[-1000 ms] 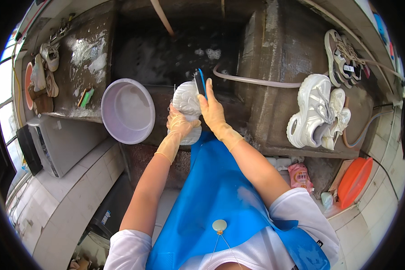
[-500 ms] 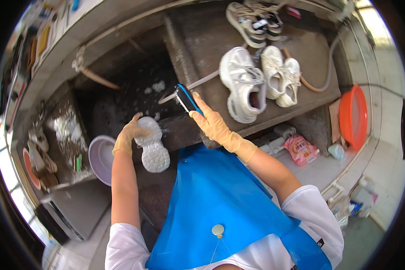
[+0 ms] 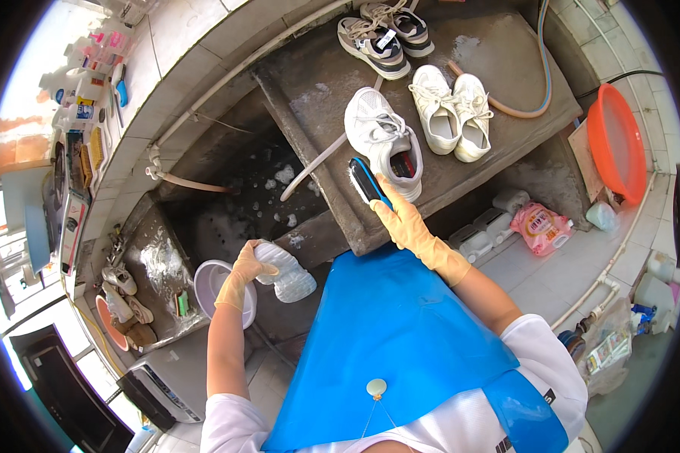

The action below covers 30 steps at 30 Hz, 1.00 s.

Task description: The person cleans white sneakers at a wash station by scrubbing the soles and sides with a brush and rinsing them with a water hose.

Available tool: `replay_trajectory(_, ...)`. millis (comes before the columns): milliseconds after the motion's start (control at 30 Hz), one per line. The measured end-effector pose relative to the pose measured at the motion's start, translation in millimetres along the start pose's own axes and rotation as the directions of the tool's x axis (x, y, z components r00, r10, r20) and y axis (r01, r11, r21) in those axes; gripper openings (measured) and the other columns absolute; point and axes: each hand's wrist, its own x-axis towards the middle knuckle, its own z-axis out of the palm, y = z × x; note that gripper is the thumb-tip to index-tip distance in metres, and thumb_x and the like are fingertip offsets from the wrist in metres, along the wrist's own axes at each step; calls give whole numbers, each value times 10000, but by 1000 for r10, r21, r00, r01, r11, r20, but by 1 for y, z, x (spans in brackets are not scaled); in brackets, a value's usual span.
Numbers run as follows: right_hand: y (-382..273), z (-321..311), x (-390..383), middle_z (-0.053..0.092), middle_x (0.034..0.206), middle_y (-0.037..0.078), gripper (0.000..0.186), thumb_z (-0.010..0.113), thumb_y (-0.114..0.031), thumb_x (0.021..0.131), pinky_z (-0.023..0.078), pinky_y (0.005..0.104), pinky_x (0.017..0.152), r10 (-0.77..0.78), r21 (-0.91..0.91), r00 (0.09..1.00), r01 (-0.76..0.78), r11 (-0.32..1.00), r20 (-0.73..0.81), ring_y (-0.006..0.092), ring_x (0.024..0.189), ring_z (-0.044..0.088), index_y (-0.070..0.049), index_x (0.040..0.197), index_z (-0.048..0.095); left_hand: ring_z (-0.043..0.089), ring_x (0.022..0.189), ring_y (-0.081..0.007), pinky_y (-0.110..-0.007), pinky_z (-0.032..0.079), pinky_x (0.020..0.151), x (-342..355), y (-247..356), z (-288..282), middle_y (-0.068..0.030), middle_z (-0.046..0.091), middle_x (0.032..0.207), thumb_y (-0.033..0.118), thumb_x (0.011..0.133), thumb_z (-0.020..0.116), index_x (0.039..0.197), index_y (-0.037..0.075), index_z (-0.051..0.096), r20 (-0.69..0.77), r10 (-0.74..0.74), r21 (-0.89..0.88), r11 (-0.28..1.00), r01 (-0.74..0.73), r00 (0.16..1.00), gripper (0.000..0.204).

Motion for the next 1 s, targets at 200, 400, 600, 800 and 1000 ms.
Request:
replay_trajectory(200, 4, 3, -1, 487, 1448, 211, 578, 606, -227, 987, 326, 312, 1115, 57, 69, 998, -60, 996, 33, 258, 1358, 449, 22, 1463, 393, 598, 1096, -273, -383, 489, 960, -41, 2, 1, -127, 591, 1181, 166, 422, 967, 1290, 49, 481, -78, 54, -40, 998, -57, 996, 1001)
replay_trajectory(400, 16, -2, 2, 563, 1365, 189, 570, 609, -222, 987, 401, 298, 1035, 101, 46, 995, -102, 994, 20, 219, 1208, 554, 9, 1465, 402, 529, 1119, -259, -369, 447, 999, -124, 77, -2, -125, 488, 1219, 153, 471, 962, 1274, 29, 404, -277, 184, 198, 971, -132, 943, 986)
replay_trajectory(600, -16, -8, 4, 581, 1333, 187, 567, 597, -238, 993, 412, 288, 1008, 292, 114, 952, -301, 947, 93, 215, 1190, 561, 14, 1462, 399, 498, 1088, -282, -376, 465, 950, -129, 175, -61, -136, 434, 1169, 8, 486, 929, 1234, 54, 401, -388, 678, 351, 735, -580, 624, 917)
replay_trajectory(800, -37, -29, -11, 593, 1300, 177, 569, 575, -257, 998, 424, 296, 981, 309, 113, 950, -302, 947, -45, 213, 1145, 565, 10, 1466, 391, 519, 1090, -358, -432, 457, 943, -2, 258, -56, -170, 508, 1178, 30, 544, 915, 1295, 90, 428, -435, 900, 684, 346, -642, 22, 898)
replay_trajectory(1000, -57, -51, -33, 609, 885, 36, 571, 568, -225, 985, 408, 215, 511, 393, 180, 905, -364, 914, -164, 50, 553, 462, -15, 1482, 383, 509, 1150, -355, -645, 293, 1069, 84, 221, -34, -129, 521, 1187, -45, 682, 648, 1183, 108, 497, -314, 941, 862, 339, -378, 128, 545)
